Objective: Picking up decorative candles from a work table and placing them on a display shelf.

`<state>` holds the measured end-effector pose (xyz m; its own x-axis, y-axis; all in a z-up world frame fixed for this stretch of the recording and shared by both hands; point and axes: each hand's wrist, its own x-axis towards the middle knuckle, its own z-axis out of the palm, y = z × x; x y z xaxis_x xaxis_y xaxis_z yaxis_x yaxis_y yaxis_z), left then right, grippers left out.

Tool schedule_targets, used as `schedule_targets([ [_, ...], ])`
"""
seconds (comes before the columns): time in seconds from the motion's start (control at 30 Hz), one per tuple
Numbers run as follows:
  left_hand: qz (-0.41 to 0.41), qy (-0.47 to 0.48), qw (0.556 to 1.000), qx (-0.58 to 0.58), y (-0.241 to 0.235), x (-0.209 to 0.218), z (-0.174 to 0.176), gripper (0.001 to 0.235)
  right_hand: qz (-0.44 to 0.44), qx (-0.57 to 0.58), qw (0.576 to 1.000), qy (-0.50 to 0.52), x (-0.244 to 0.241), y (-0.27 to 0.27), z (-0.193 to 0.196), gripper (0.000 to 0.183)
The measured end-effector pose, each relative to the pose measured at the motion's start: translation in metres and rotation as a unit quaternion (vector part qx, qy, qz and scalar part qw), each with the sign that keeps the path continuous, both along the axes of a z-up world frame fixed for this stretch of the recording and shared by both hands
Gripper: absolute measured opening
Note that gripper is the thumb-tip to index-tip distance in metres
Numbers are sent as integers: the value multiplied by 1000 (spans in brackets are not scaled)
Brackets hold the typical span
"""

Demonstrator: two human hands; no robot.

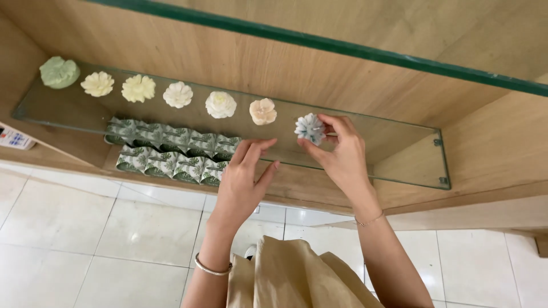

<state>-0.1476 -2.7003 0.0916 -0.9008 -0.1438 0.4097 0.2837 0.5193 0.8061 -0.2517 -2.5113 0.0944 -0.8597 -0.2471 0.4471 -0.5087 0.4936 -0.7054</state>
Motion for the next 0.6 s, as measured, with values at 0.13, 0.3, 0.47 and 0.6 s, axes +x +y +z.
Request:
schedule_targets([
  [0.13, -23, 21, 999, 5, -8, -23, -1, 35, -32, 34, 999, 25, -14, -17, 0, 51],
  [0.3, -38, 40, 998, -19, 6, -34, -31, 28, -53, 92, 994, 9, -25, -26, -7, 53],
  [0.47, -53, 91, 994, -40, 10, -34, -50, 24, -69, 93, 993, 2, -35, -31, -21, 52],
  [0.6, -44, 64, 997, -24, 9, -36, -48, 19, -91, 115, 989, -14, -37, -34, -30, 50],
])
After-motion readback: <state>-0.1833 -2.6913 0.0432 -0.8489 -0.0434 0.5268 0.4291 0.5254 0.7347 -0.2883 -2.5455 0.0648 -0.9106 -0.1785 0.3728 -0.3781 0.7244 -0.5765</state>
